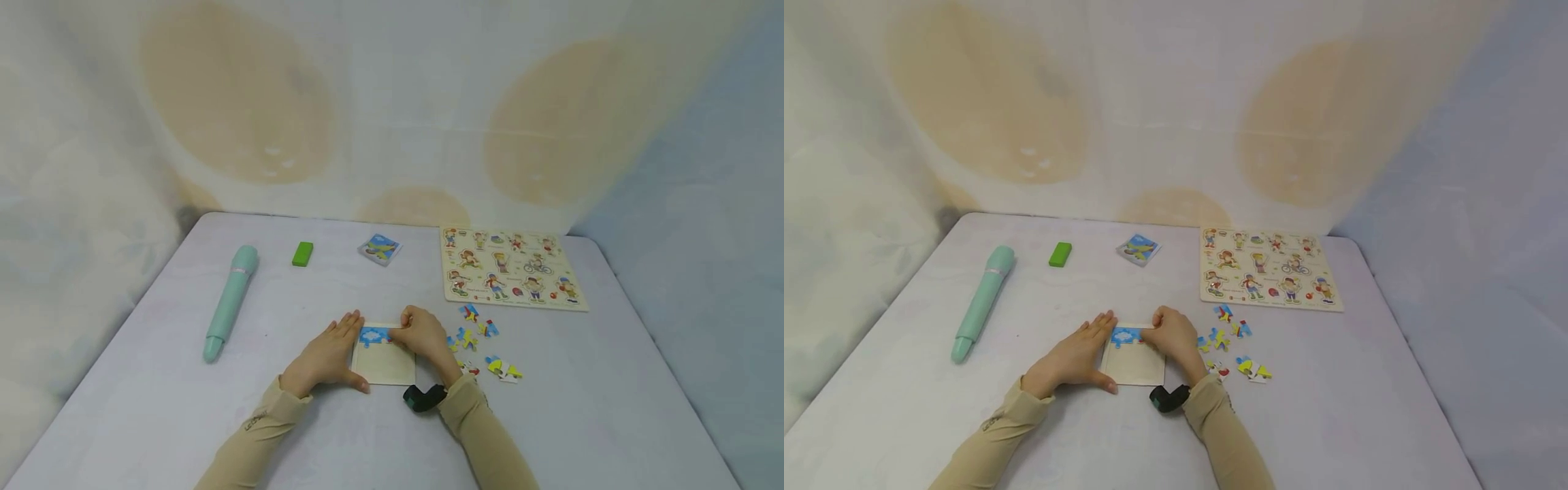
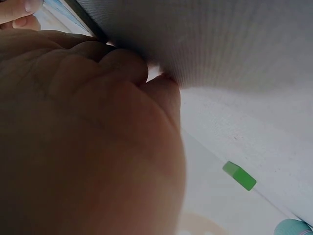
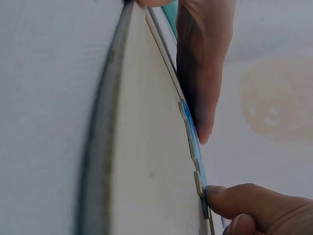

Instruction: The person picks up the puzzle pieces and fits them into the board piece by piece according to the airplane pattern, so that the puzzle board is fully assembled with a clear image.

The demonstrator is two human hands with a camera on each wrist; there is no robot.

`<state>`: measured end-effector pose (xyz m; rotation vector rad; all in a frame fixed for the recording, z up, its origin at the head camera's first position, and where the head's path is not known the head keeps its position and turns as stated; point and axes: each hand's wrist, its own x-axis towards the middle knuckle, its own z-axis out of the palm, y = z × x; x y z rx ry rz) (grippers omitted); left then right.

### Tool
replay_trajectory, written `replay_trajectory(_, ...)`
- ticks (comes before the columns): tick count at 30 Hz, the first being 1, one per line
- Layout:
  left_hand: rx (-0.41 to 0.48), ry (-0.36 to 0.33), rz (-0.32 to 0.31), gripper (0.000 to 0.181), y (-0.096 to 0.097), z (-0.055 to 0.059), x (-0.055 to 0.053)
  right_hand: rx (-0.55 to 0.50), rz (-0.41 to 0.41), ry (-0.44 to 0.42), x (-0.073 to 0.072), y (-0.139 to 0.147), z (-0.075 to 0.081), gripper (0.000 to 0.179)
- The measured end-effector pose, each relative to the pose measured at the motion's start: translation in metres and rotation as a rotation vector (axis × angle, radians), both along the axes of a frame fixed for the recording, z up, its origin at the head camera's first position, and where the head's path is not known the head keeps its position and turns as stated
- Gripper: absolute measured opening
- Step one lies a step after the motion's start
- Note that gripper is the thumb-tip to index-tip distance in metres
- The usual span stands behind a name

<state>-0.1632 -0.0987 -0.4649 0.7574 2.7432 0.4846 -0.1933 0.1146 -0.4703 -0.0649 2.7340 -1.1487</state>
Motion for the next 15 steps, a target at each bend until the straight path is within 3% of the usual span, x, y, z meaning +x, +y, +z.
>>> replay_trajectory(5, 0.016, 0.002, 0.002, 0.13, 0.0, -0.001, 0.001, -0.041, 0.01, -0.005, 0.001, 0.002, 0.0, 0.028)
replay_trajectory(10, 0.016, 0.004, 0.0, 0.13, 0.001, -0.002, 0.002, -0.196, 0.04, -0.075, -0.004, 0.011, -0.001, 0.026)
replay_trajectory(15, 0.005, 0.002, 0.005, 0.131, 0.001, 0.0, 0.001, -0.324, 0.016, -0.134, -0.01, 0.026, 0.001, 0.025)
